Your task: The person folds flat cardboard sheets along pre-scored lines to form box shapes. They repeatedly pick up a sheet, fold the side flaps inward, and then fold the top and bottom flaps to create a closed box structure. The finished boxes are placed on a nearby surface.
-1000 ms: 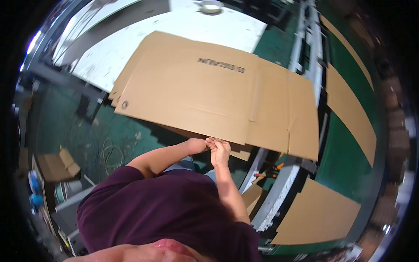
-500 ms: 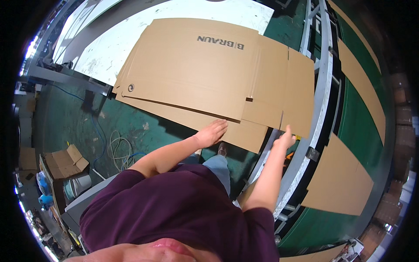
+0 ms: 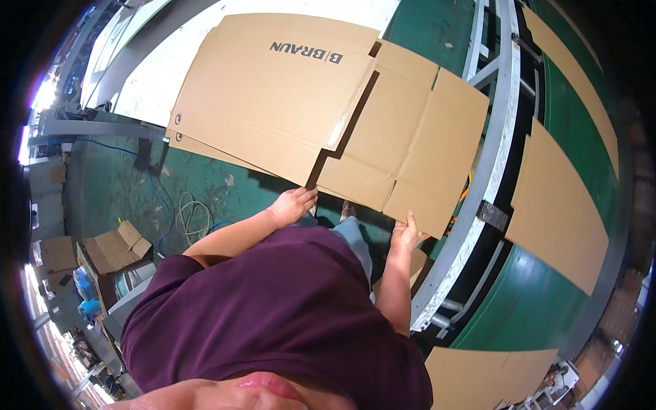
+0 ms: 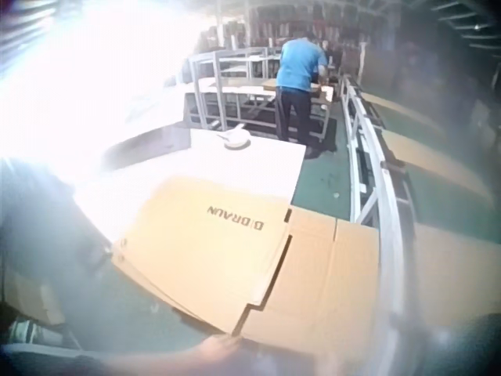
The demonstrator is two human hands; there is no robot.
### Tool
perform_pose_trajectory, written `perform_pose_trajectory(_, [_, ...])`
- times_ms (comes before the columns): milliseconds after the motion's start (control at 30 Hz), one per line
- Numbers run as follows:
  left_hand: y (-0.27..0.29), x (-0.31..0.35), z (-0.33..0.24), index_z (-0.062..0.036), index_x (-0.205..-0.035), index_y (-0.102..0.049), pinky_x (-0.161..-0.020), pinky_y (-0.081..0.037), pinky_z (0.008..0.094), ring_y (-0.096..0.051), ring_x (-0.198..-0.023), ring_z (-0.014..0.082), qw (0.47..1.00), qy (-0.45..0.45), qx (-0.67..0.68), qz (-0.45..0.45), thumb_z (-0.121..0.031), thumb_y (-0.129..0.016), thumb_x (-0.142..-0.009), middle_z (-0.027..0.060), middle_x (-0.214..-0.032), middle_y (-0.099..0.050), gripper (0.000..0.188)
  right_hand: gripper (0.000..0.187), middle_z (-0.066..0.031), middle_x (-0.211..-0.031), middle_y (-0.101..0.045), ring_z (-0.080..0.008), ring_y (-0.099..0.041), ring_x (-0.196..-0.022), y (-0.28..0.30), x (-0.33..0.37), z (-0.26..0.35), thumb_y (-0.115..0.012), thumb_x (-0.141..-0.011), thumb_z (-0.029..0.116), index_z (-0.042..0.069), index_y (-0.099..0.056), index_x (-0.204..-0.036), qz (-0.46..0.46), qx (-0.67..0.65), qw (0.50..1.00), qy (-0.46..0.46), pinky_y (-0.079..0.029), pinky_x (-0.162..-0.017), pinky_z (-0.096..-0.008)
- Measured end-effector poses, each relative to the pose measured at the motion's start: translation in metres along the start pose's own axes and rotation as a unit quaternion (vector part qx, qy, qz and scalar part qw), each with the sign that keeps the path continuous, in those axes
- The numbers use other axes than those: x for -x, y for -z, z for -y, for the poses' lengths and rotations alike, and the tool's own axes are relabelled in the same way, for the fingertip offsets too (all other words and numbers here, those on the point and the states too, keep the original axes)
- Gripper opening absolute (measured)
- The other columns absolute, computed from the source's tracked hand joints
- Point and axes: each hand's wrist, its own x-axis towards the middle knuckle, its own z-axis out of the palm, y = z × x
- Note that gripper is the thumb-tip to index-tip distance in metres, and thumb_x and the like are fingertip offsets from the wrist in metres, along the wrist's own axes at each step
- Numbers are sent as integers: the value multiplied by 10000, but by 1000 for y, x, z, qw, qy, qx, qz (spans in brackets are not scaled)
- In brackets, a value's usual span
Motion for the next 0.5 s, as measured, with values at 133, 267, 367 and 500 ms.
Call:
perform_pose_trajectory(133, [50,-6,5,-86,-1067,-636,-840,-503,378,-596,-954,256,994,-16,77,-73,-144,-604,-749,70,-1037,-609,324,484,-143,-1202,-578,-263,-590,-1074,39,-44,12,-674,-808,-44,6,-500,-1257,17,-103,994,-23,-509,-903,-398])
perform_pose_trajectory(267, [61,-42,29,-158,-1189,-590,-1085,-330,461,-426,-1280,314,999,38,-13,28,-172,-671,-776,97,-1309,-509,420,393,-145,-1162,-599,-253,-610,-1009,-1,-12,43,-681,-799,-43,-52,-559,-1173,-23,87,980,179,-498,-901,-358])
perform_pose_trajectory(367, [25,-47,48,-143,-1163,-565,-1071,-358,463,-427,-1286,329,999,-1,-14,44,-224,-625,-818,121,-1358,-471,359,373,-153,-1144,-619,-233,-618,-999,-39,41,52,-674,-803,-35,-72,-569,-1159,39,305,881,360,-498,-876,-345])
perform_pose_trajectory(500, [20,-50,51,-137,-1130,-550,-1038,-391,462,-454,-1253,335,999,-28,-11,35,-238,-607,-830,132,-1320,-485,322,565,-167,-1279,-571,-315,-583,-1120,-89,91,29,-596,-695,-107,4,-563,-1248,206,478,647,557,-484,-920,-344])
